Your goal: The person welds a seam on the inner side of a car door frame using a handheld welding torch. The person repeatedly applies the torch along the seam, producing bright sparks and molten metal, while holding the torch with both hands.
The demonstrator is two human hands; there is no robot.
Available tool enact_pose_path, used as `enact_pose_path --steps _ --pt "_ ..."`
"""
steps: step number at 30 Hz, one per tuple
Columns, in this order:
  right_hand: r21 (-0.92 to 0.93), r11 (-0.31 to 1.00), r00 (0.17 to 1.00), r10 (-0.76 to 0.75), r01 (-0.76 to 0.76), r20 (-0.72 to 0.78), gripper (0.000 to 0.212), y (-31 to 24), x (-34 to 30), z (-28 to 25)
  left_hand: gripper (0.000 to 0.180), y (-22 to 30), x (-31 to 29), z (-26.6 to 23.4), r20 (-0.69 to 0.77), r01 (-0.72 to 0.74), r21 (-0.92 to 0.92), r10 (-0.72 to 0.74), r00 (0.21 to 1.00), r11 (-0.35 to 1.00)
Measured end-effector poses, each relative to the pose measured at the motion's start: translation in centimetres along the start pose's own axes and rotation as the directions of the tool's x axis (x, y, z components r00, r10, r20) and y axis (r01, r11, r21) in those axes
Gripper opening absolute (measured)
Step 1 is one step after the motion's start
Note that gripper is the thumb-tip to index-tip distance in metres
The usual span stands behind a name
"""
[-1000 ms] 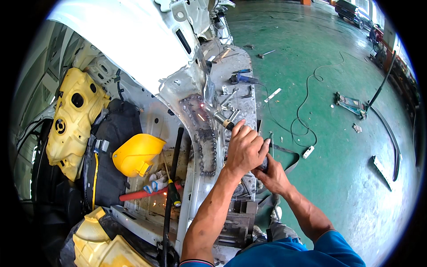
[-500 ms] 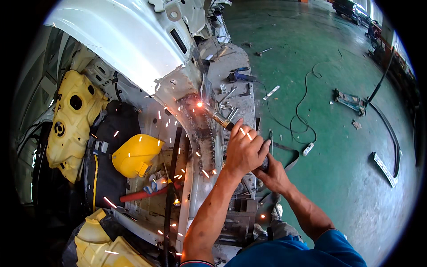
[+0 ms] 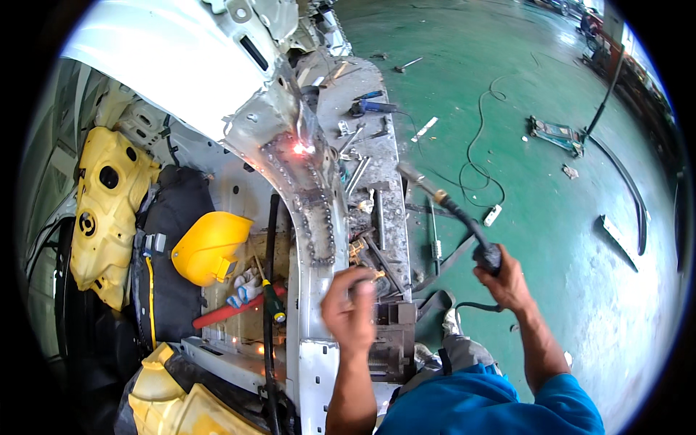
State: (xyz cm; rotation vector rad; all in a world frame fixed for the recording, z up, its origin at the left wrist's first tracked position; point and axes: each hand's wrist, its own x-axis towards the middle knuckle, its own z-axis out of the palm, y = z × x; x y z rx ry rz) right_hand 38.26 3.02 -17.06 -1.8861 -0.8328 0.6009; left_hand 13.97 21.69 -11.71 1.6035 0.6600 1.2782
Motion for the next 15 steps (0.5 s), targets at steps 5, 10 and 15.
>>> enact_pose_path --steps 5,10,15 --pt "0.06 0.993 0.96 0.114 -0.102 -0.256 0.033 1.5 -5.6 -6.4 0.023 8.5 -1.5 -3.1 -0.264 -0.331 -0.285 0.258 0.929 0.899" --pt "0.021 0.99 0.943 0.139 -0.139 -0.303 0.028 0.5 -8.7 -9.2 0.04 15.1 -8.8 -0.9 -0.197 -0.429 -0.558 0.388 0.9 0.711" --pt "-0.067 0.993 0.954 0.078 -0.101 -0.289 0.036 3.7 -8.2 -10.6 0.026 21.0 -13.5 3.5 0.099 0.017 -0.624 0.057 0.993 0.782"
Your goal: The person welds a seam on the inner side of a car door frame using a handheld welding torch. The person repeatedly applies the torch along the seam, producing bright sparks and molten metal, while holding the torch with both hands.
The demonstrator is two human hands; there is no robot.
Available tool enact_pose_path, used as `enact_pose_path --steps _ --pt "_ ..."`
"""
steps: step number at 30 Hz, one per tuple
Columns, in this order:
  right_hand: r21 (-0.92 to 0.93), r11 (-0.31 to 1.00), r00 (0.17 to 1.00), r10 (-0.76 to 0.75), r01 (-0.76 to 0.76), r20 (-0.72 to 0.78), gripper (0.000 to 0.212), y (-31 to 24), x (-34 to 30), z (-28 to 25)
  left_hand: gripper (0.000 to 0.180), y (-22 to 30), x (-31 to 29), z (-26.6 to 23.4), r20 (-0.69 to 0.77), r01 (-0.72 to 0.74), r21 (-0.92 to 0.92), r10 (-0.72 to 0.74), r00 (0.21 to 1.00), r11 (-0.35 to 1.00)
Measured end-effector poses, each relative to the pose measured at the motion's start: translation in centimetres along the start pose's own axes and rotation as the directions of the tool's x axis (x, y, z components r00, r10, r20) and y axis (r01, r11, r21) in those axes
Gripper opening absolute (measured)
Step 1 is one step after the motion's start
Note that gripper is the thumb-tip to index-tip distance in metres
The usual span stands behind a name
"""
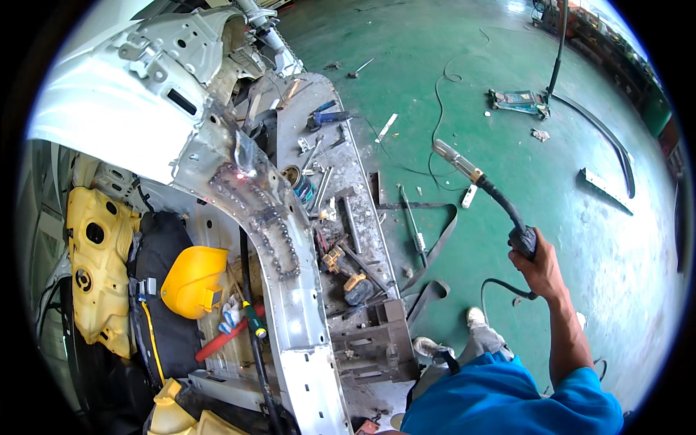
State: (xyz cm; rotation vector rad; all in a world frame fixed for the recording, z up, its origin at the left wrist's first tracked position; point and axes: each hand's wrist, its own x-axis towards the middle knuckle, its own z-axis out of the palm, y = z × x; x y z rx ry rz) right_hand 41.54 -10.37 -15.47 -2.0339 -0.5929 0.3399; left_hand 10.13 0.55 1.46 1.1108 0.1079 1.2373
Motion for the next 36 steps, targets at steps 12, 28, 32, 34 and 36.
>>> enact_pose_path --steps 12,28,32,34,36 --pt "-0.072 0.997 0.97 0.038 -0.022 0.238 0.046 8.0 5.1 -4.4 0.049 -6.2 -3.4 6.8 0.224 0.462 -0.306 -0.408 0.885 0.833" --pt "-0.052 0.998 0.959 -0.007 0.022 0.282 0.048 13.3 7.5 -8.5 0.05 -8.2 -5.2 17.2 0.038 0.516 -0.209 -0.521 0.853 0.831" --pt "-0.034 0.999 0.958 -0.025 0.036 0.285 0.046 13.2 6.3 -8.4 0.044 -7.5 -5.7 17.0 -0.064 0.497 -0.172 -0.513 0.856 0.85" --pt "0.001 0.999 0.956 -0.044 0.046 0.289 0.042 13.1 5.3 -8.1 0.041 -7.3 -6.1 16.0 -0.145 0.491 -0.169 -0.514 0.845 0.855" --pt "-0.026 0.997 0.96 -0.07 0.079 0.27 0.041 12.9 4.3 -7.7 0.028 -7.9 -6.7 14.0 -0.323 0.455 0.025 -0.424 0.846 0.89"
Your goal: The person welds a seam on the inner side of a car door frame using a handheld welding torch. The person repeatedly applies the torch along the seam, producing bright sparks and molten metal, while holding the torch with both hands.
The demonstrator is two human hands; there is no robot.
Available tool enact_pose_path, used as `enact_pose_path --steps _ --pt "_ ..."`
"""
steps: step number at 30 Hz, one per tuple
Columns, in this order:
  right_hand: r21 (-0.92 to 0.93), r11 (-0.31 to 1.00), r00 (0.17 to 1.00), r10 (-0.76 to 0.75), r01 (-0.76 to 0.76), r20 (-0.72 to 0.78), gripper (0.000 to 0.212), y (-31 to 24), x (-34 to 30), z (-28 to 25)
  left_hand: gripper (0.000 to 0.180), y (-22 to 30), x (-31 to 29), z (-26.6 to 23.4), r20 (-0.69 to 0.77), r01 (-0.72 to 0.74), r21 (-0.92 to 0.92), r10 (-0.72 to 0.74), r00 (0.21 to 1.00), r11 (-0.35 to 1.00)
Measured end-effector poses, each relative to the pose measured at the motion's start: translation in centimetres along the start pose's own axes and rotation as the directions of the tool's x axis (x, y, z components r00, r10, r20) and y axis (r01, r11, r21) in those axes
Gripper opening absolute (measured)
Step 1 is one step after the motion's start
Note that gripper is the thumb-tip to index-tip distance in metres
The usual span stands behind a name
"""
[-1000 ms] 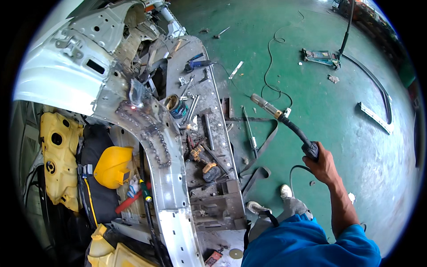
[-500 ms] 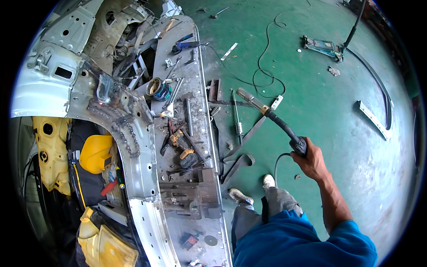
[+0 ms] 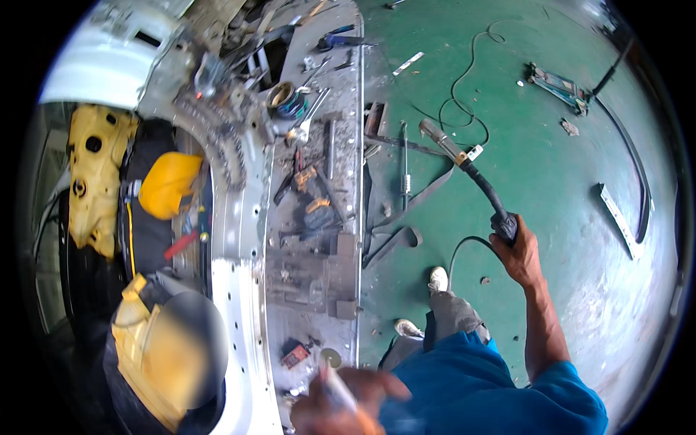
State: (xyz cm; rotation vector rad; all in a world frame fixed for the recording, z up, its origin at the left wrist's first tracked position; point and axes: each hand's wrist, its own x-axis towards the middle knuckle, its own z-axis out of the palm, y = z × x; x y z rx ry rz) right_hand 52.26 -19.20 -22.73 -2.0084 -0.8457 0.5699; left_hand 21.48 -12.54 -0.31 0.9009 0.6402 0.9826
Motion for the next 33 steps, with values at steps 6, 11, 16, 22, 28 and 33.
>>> enact_pose_path --steps 6,11,16,22,28,33 --pt "-0.026 0.996 0.996 -0.085 0.085 -0.006 0.039 -1.2 -3.9 2.6 0.021 -10.6 -5.0 -19.6 -0.333 0.032 0.471 0.144 0.932 0.882" --pt "-0.046 0.994 0.995 -0.094 0.095 0.013 0.035 -4.4 -8.7 5.0 0.022 -27.3 -22.5 -41.4 -0.625 0.595 0.773 0.106 0.773 0.221" --pt "-0.05 0.992 0.992 -0.113 0.116 0.058 0.035 -5.8 -12.9 7.1 0.022 -33.4 -46.6 -54.7 -0.447 0.069 0.795 -0.506 0.738 -0.602" --pt "-0.048 0.989 0.988 -0.137 0.14 0.069 0.036 -6.7 -15.1 7.6 0.05 -33.5 -46.5 -54.7 -0.913 0.938 0.317 -0.221 0.342 0.141" --pt "-0.012 0.98 0.96 -0.193 0.2 0.203 0.037 -5.0 -10.5 9.5 0.03 -28.1 -29.6 -48.0 -0.827 0.664 0.507 0.093 0.555 0.55" --pt "-0.042 0.967 0.948 -0.237 0.252 0.214 0.043 -3.9 -6.6 9.8 0.022 -17.5 -15.5 -35.6 -0.563 0.314 0.683 0.201 0.802 0.659"
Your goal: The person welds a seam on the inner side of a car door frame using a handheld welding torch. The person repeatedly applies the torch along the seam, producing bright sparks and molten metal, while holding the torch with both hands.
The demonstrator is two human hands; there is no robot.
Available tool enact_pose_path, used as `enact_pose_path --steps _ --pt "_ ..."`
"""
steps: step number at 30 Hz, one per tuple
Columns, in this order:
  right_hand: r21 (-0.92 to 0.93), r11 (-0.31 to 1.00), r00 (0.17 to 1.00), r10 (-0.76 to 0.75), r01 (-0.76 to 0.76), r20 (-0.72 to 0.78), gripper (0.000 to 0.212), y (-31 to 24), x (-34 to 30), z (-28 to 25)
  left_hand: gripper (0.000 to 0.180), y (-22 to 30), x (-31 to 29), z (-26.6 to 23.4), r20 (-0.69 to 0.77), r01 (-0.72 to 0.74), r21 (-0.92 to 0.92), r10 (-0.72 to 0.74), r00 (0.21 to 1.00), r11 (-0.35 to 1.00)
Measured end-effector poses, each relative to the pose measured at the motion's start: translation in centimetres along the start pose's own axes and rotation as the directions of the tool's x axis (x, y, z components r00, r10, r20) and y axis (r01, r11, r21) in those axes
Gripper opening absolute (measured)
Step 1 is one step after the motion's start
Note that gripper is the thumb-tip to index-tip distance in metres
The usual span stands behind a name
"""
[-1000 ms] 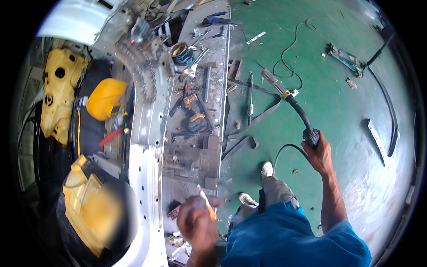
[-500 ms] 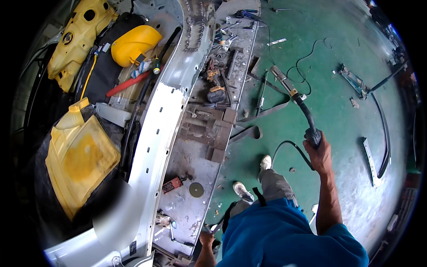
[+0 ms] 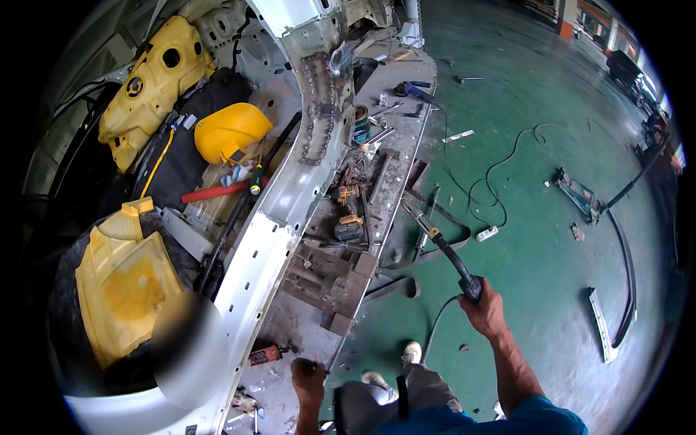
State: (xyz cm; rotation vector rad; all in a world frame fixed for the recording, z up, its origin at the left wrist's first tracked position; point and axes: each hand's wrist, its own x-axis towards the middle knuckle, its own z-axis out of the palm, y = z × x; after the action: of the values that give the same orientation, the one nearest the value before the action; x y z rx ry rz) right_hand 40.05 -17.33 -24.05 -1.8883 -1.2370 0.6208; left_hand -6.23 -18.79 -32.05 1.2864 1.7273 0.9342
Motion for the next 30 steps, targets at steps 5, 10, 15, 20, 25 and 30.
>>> enact_pose_path --steps 5,10,15,20,25,30 --pt "-0.018 1.0 0.998 -0.005 0.006 0.06 0.045 -0.2 2.6 -0.2 0.009 16.6 3.3 2.4 -0.09 -0.218 -0.324 0.199 0.976 0.921" --pt "0.002 1.0 0.997 0.016 -0.017 0.079 0.048 -0.5 4.2 0.9 0.014 26.9 5.6 2.6 -0.175 -0.434 -0.313 0.398 0.9 0.845" --pt "-0.04 0.998 0.995 -0.042 0.046 0.092 0.051 0.7 3.6 2.3 0.019 29.3 5.2 3.3 -0.214 -0.43 -0.46 0.373 0.903 0.777" --pt "-0.003 1.0 0.999 -0.028 0.029 0.034 0.048 0.3 3.5 2.7 0.028 31.9 4.5 2.9 -0.15 -0.4 -0.601 0.393 0.907 0.692" --pt "0.05 0.999 0.999 -0.016 0.017 -0.028 0.05 -0.5 4.1 3.5 0.034 34.2 3.1 1.9 -0.112 -0.437 -0.687 0.51 0.853 0.581" --pt "0.099 0.995 0.992 0.041 -0.029 -0.123 0.044 -1.2 4.9 3.2 0.046 33.8 3.8 0.5 -0.097 -0.519 -0.758 0.719 0.688 0.395"
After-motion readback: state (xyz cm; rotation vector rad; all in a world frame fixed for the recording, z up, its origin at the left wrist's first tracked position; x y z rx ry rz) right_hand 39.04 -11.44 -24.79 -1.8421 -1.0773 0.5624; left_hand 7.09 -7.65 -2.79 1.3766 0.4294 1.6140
